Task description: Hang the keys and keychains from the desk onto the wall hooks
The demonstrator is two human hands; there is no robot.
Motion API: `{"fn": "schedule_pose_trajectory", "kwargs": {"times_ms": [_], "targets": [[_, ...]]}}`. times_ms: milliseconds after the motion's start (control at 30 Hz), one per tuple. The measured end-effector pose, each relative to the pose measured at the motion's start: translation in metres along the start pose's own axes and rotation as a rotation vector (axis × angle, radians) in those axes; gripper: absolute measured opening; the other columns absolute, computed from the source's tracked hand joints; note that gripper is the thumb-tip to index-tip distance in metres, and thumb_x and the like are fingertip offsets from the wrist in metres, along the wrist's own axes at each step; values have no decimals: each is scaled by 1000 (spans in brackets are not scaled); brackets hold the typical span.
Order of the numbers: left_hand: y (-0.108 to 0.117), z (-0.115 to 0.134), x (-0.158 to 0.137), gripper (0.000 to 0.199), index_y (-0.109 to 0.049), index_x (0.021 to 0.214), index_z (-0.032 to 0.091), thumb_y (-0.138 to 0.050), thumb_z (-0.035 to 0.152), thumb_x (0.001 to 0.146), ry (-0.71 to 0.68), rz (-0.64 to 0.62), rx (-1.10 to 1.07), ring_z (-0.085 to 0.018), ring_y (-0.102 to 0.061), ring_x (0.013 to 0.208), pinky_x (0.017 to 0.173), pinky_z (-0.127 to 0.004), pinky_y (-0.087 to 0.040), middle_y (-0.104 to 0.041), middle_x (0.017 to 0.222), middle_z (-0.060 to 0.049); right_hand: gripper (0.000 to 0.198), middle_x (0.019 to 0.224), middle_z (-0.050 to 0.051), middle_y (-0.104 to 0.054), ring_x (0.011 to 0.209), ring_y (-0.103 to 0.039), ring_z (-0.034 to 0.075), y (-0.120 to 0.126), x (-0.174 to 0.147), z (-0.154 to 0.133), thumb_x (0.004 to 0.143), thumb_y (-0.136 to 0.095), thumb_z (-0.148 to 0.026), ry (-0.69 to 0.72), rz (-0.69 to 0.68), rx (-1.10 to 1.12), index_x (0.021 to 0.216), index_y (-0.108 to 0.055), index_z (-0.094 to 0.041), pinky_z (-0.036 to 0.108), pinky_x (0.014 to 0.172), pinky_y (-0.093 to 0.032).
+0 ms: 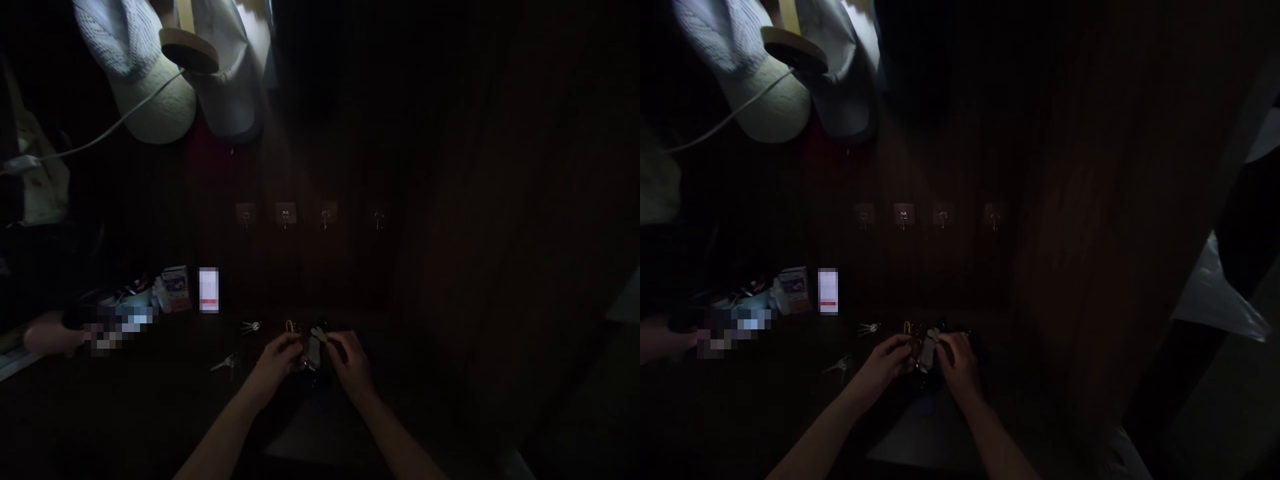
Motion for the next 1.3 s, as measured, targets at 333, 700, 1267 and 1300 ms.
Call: {"fn": "schedule_pose_trajectory", "kwargs": {"times_ms": [333,700,1267,1300], "targets": [[60,100,37,30,-58,80,16,-68,33,57,-342,396,137,-9,-55,60,61,-25,-48,-58,67,2,15,85,3,-63,78,-58,17,-1,-2,4,88,-44,-24,-11,-5,-17,95,-58,-24,32,76,-47],[77,218,83,28,-57,98,17,-53,24,71,-668,660,451,-9,-59,64,61,-22,-49,-61,79,0,17,86,3,-64,81,-59,18,-1,0,3,89,-41,-24,-14,-29,-2,96,-57,-25,33,77,-47],[97,222,115,24,-63,95,18,-58,22,72,-589,831,746,-19,-63,88,79,-28,-46,-69,93,-6,17,81,3,-63,78,-58,18,2,3,-1,89,-40,-22,-7,-26,22,89,-57,-24,31,71,-48],[97,219,115,25,-63,96,18,-58,22,72,-582,826,752,-19,-63,89,79,-27,-46,-69,95,-6,17,80,3,-62,77,-58,18,1,3,0,89,-40,-22,-9,-27,27,89,-57,-24,31,70,-48]]}}
Point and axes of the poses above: each hand's wrist, its own x-axis towards the middle knuckle, its own y-axis out of the back of the hand, z = x × y, the point moved 5 cm from there along x, towards the middle knuckle
